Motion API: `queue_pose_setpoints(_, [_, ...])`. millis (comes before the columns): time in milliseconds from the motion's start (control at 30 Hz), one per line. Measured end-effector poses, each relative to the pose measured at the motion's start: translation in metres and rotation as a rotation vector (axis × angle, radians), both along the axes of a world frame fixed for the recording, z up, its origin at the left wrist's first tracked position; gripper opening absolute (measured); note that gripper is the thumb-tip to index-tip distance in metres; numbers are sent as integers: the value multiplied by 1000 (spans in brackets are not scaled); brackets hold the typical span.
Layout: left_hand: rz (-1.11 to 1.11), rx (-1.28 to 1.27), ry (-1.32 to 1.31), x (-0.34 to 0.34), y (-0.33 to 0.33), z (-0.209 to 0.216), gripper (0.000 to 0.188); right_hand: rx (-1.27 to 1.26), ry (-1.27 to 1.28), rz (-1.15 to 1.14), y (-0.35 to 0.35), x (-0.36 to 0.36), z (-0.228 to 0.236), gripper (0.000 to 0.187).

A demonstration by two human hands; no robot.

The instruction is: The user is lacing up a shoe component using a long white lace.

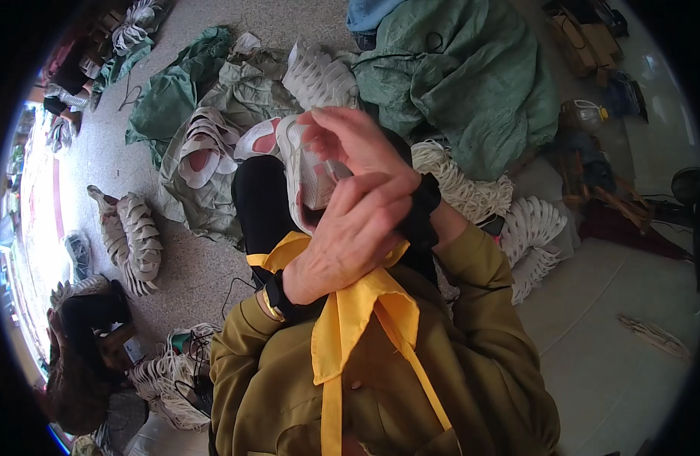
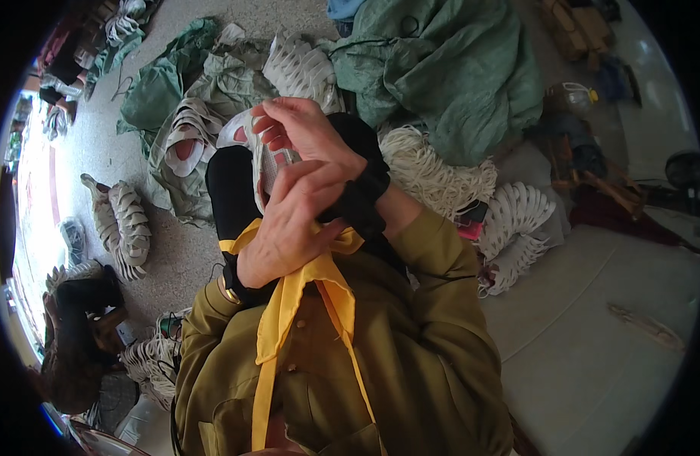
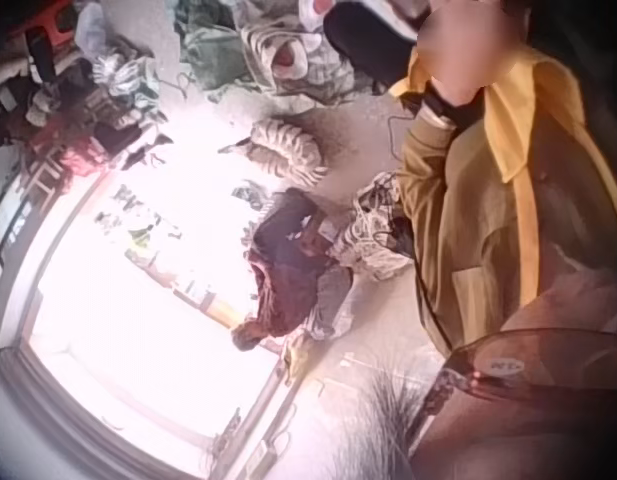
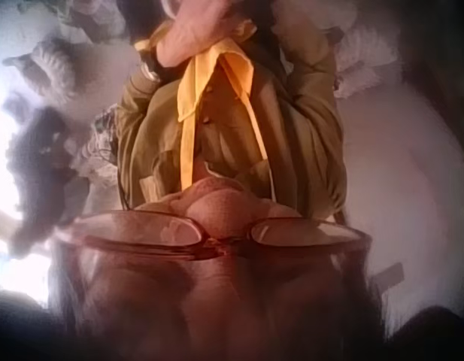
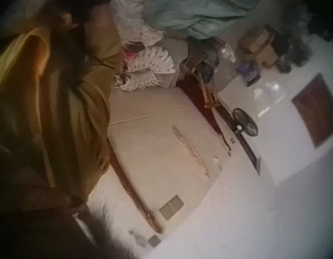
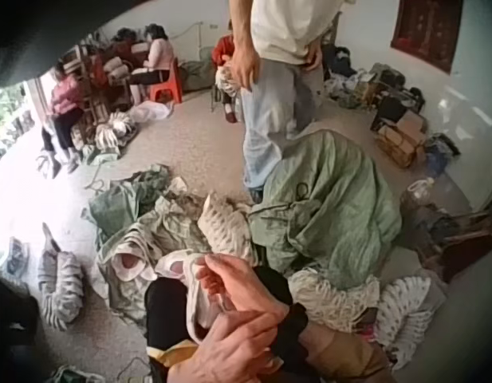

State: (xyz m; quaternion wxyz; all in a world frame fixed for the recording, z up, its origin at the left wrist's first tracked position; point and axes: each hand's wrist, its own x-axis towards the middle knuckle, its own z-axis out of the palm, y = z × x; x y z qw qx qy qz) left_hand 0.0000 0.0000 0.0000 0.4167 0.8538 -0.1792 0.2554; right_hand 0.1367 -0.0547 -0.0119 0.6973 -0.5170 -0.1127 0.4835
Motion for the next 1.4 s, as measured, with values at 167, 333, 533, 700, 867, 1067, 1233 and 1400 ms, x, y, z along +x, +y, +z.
queue_pose_setpoints(167, [-116,131,-31,10,4,11,54,-38,8,29,1,-9,12,35])
queue_pose_setpoints(333, [-153,44,16,11,6,11,57,-25,56,-11,3,-20,12,33])
queue_pose_setpoints(533, [-132,-12,-31,13,4,0,59,-47,69,37,7,-14,-5,34])
queue_pose_setpoints(700, [-109,-19,-39,12,1,-4,58,-11,89,-33,5,-15,-4,32])
queue_pose_setpoints(867, [-103,-51,-26,12,-1,-10,60,21,172,-198,0,-24,7,30])
queue_pose_setpoints(1067, [33,-137,-30,6,-3,-13,67,63,267,-50,-1,6,-23,32])
queue_pose_setpoints(1233, [161,-152,15,-3,3,-15,52,209,226,-155,0,20,-28,32])
queue_pose_setpoints(1400, [260,-141,43,-9,13,-25,37,307,202,-256,-3,29,-14,32])
